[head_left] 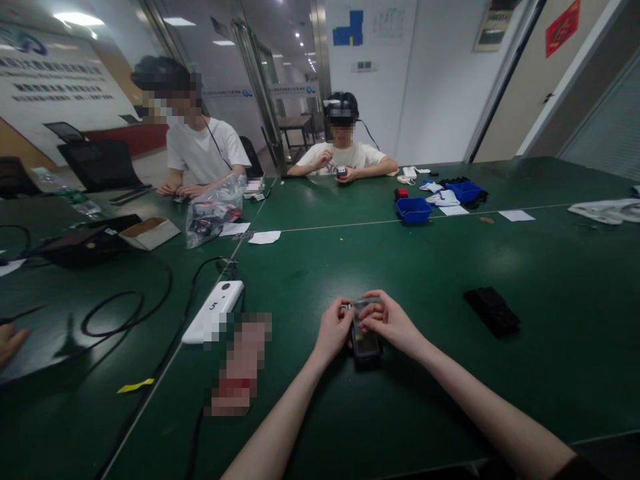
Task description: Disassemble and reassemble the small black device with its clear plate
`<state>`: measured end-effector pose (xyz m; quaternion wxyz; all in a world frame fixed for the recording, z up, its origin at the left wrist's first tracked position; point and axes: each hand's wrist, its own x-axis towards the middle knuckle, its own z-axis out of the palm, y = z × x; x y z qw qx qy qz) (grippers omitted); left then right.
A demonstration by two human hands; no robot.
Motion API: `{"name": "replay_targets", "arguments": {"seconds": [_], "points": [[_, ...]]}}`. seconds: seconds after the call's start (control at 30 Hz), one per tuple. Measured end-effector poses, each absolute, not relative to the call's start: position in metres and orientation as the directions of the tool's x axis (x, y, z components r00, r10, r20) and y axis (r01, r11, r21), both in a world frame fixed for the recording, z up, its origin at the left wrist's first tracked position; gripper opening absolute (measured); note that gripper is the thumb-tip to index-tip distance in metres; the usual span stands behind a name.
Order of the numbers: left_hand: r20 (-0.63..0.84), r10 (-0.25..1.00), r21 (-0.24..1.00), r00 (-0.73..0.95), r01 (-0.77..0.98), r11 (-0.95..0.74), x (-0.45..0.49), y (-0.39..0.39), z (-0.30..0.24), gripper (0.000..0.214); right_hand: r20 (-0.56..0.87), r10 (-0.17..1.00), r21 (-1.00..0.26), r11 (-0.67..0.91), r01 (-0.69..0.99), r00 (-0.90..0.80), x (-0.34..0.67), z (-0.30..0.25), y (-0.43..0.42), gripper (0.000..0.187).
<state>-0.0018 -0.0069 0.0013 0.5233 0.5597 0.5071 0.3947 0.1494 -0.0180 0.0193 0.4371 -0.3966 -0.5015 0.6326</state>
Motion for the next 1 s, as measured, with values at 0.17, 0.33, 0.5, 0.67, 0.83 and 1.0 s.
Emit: {"name": "replay_targets", "arguments": {"seconds": [0.17,0.33,0.5,0.67,0.83,1.0], "points": [[-0.098,0.978,0.987,0.185,0.146,0.071,-0.002,-0.007,0.004,0.024,-0.037,0.951,-0.997,-0.055,-0.050,-0.306,0.150,0.019,-0.020,0.041],[-0.107,0.977,0.987,0.184,0.138,0.082,-0.002,-0.006,0.003,0.022,0.112,0.961,-0.942,0.183,0.282,-0.252,0.156,0.022,-0.020,0.038],[-0.102,0.978,0.988,0.184,0.130,0.078,-0.003,-0.006,-0.001,0.024,0.202,0.948,-0.859,0.293,0.420,-0.247,0.162,0.017,-0.016,0.037],[-0.081,0.983,0.989,0.167,0.132,0.060,-0.005,-0.005,-0.003,0.025,0.103,0.952,-0.905,0.210,0.369,-0.289,0.163,0.009,-0.012,0.038],[-0.082,0.982,0.985,0.173,0.162,0.054,-0.004,-0.006,-0.002,0.028,0.055,0.960,-0.937,0.145,0.317,-0.275,0.162,0.007,-0.012,0.043],[-0.091,0.986,0.987,0.137,0.142,0.072,-0.002,-0.006,-0.002,0.031,-0.053,0.971,-0.971,0.004,0.238,-0.233,0.162,0.001,-0.011,0.050]]}}
